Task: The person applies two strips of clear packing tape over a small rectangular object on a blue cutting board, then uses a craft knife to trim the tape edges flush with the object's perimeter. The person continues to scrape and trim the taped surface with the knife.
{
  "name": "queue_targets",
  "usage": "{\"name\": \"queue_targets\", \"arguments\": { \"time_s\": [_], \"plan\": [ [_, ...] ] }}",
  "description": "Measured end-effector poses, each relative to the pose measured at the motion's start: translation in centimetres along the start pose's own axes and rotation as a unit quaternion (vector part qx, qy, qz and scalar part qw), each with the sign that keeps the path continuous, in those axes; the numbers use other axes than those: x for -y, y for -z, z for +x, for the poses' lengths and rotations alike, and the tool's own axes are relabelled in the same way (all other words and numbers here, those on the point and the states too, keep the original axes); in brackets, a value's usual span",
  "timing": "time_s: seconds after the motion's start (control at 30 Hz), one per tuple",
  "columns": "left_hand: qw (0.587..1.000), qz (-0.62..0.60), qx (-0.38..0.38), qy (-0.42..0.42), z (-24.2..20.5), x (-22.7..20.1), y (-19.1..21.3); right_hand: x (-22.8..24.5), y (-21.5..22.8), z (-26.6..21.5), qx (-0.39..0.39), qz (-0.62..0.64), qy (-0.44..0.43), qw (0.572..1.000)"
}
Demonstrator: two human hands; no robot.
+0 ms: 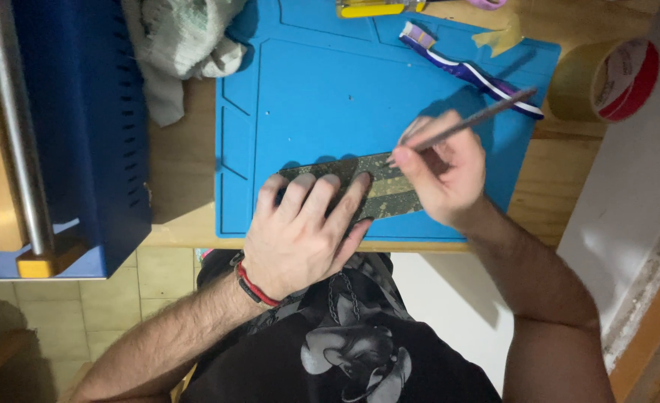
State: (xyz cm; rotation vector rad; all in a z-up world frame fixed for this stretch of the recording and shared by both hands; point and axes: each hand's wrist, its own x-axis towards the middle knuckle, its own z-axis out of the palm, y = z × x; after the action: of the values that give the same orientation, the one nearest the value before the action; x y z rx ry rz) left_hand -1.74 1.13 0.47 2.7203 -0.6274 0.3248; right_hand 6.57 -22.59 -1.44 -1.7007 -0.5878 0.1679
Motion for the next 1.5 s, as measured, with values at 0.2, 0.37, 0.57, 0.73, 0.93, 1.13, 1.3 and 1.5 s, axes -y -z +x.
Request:
{"name": "queue_targets", "arguments": {
  "time_s": [0.2,0.37,0.57,0.73,0.93,1.13,1.3,1.5],
  "plan": [
    [0.996,-0.022,-0.069,-0.042,-0.1,0.3,-0.3,0.3,-0.1,0.1,-0.029,0.019,-0.061,0.998],
    [0.998,-0.028,-0.033,-0.035,-0.2,0.5,-0.3,0.1,-0.1,0.0,-0.044,0.041,-0.075,0.995],
    [1.0,-0.005,0.026,0.015,0.2,-0.1,0.2,0.3,-0.1,0.2,-0.043,0.027,-0.065,0.997],
    [0.984,-0.133,-0.12,0.019,-1.0,1.0,1.4,-0.5,0.7,-0.2,-0.11,0.066,-0.01,0.992],
    [0.939,-0.221,-0.261,0.039,-5.2,3.6,1.5,3.2,3.8,-4.1,-0.104,-0.088,-0.112,0.984],
    [0.945,-0.182,-0.271,-0.009,-6.9,4.8,1.2,7.2,3.2,-5.6,-0.009,-0.347,-0.35,0.87],
    [0.969,-0.076,-0.235,-0.024,-5.7,4.4,1.3,8.6,1.6,-5.0,0.017,-0.394,-0.371,0.841],
    [0.992,-0.081,-0.033,0.094,-5.3,4.3,2.3,7.2,0.9,-4.6,-0.029,-0.481,-0.257,0.838]
  ]
}}
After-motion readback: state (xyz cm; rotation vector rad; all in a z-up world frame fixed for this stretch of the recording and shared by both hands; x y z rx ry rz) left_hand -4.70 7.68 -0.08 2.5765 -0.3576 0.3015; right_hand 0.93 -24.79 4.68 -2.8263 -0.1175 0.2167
